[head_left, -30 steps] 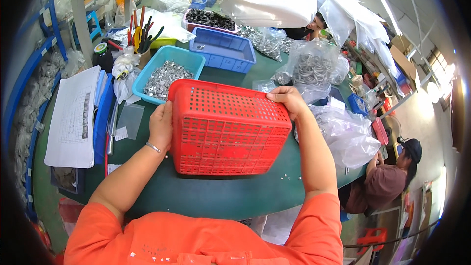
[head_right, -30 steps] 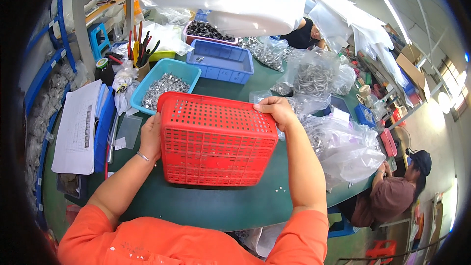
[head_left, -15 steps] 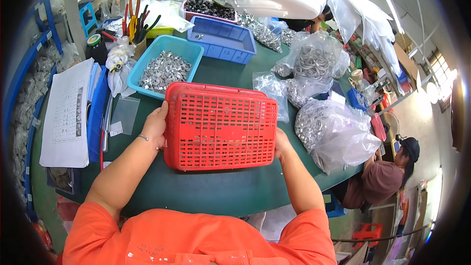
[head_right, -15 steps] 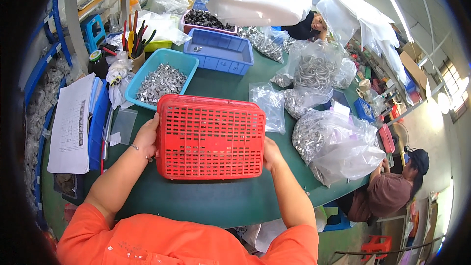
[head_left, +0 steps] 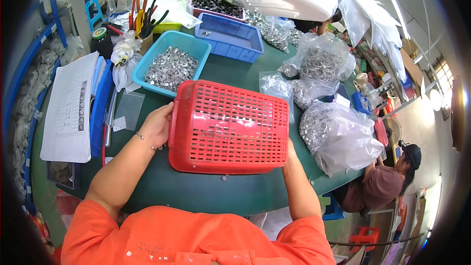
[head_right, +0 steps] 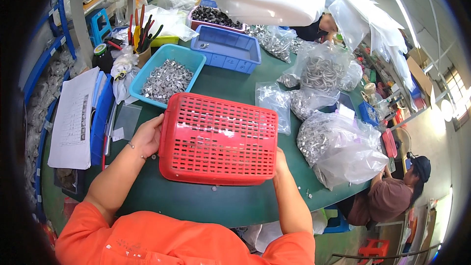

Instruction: The person sorts small silver metal parts on a green workbench. They pour parts from a red basket onto the table, then pick up individual pieces and place them into a light blue tray. The person handles the parts one at a time throughout the clip.

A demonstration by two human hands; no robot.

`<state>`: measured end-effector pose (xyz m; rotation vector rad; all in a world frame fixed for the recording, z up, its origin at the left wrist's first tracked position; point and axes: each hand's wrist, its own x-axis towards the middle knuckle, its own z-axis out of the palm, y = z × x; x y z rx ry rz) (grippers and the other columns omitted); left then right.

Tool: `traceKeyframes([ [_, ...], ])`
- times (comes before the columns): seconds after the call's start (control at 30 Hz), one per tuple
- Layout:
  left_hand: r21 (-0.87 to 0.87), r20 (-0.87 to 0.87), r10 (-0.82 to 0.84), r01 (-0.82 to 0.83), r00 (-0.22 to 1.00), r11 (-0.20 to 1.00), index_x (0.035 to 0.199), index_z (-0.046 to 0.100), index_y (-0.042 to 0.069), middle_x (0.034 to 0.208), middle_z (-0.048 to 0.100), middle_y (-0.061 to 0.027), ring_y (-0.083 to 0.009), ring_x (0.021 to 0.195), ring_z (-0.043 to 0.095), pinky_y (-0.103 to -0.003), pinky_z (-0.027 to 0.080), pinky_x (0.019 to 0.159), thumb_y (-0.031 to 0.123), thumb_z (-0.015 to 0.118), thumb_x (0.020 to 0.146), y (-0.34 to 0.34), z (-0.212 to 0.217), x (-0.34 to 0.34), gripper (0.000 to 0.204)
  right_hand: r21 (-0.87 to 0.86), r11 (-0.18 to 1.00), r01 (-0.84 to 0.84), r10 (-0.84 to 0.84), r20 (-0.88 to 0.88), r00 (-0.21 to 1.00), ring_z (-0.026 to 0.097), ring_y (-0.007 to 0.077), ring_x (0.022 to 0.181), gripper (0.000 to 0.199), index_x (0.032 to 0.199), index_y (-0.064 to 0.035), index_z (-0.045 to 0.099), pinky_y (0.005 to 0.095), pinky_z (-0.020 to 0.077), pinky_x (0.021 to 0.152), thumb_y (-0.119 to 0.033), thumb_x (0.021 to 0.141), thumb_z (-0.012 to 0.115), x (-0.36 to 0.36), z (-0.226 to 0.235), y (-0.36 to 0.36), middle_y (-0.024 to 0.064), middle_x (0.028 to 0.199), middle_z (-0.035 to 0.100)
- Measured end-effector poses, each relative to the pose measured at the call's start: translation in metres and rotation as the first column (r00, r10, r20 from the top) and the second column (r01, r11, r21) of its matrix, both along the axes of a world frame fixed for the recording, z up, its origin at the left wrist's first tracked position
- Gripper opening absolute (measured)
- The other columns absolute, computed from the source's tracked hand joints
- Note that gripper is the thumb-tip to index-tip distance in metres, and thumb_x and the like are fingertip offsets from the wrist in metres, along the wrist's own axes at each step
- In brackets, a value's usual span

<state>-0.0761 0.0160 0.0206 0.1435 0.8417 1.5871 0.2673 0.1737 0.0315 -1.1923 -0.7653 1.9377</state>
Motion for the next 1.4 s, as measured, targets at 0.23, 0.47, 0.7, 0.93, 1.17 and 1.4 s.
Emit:
traceKeyframes([
  [0.23,-0.075,-0.703,0.019,-0.101,0.711,0.992,0.116,0.061,0.003,0.101,0.066,-0.0052,-0.0174,0.092,0.062,-0.032,0.048,0.085,0.023,0.049,0.098,-0.012,-0.006,0.019,0.030,-0.023,0.997,0.069,-0.071,-0.109,0.991,0.068,0.0278,0.089,0.031,0.119,0.0044,0.056,0.0410,0.0607,0.075,-0.018,0.100,0.045,0.019,-0.012,-0.003,0.0169,0.111,0.065],
  [0.47,-0.023,-0.858,-0.033,0.026,0.513,0.999,0.125,0.056,0.001,0.117,0.064,-0.0154,-0.0238,0.105,0.063,-0.030,0.047,0.090,0.017,0.051,0.096,-0.024,-0.017,0.036,0.034,-0.005,0.995,0.098,-0.099,-0.037,0.994,0.068,0.0298,0.088,0.033,0.117,0.0029,0.058,0.0434,0.0602,0.075,-0.021,0.099,0.044,0.043,-0.039,0.013,0.0171,0.107,0.067],
  [0.7,0.112,-0.901,0.130,-0.069,0.413,0.991,0.127,0.052,0.000,0.116,0.064,-0.0172,-0.0258,0.107,0.063,-0.033,0.049,0.091,0.012,0.051,0.096,-0.032,-0.009,0.038,0.033,-0.032,0.996,0.084,-0.087,-0.106,0.991,0.066,0.0317,0.095,0.037,0.120,0.0005,0.057,0.0483,0.0577,0.082,-0.025,0.101,0.039,0.040,-0.032,0.010,0.0164,0.110,0.066],
  [0.93,0.062,-0.892,0.087,-0.070,0.443,0.996,0.122,0.054,0.000,0.112,0.065,-0.0111,-0.0161,0.103,0.061,-0.029,0.048,0.090,0.004,0.052,0.095,-0.043,-0.014,0.025,0.028,-0.035,0.996,0.081,-0.084,-0.114,0.990,0.063,0.0302,0.104,0.042,0.127,-0.0035,0.055,0.0470,0.0543,0.088,-0.034,0.101,0.041,0.043,-0.021,0.002,0.0163,0.122,0.062],
  [1.17,0.009,-0.875,0.036,-0.059,0.483,0.998,0.122,0.054,-0.001,0.112,0.064,-0.0099,-0.0139,0.103,0.059,-0.027,0.047,0.091,0.004,0.051,0.095,-0.051,-0.017,0.019,0.028,0.061,0.965,0.257,-0.244,-0.168,0.955,0.063,0.0287,0.103,0.040,0.126,-0.0034,0.056,0.0470,0.0532,0.089,-0.031,0.098,0.049,0.102,0.023,0.034,0.0143,0.121,0.062],
  [1.4,-0.051,-0.871,-0.033,-0.024,0.490,0.998,0.122,0.054,-0.001,0.112,0.064,-0.0098,-0.0147,0.105,0.059,-0.027,0.046,0.093,0.004,0.053,0.095,-0.052,-0.017,0.020,0.028,0.447,0.783,0.433,-0.216,-0.457,0.863,0.063,0.0289,0.104,0.037,0.125,-0.0032,0.057,0.0483,0.0516,0.092,-0.026,0.096,0.056,0.164,0.081,0.015,0.0130,0.120,0.063],
])
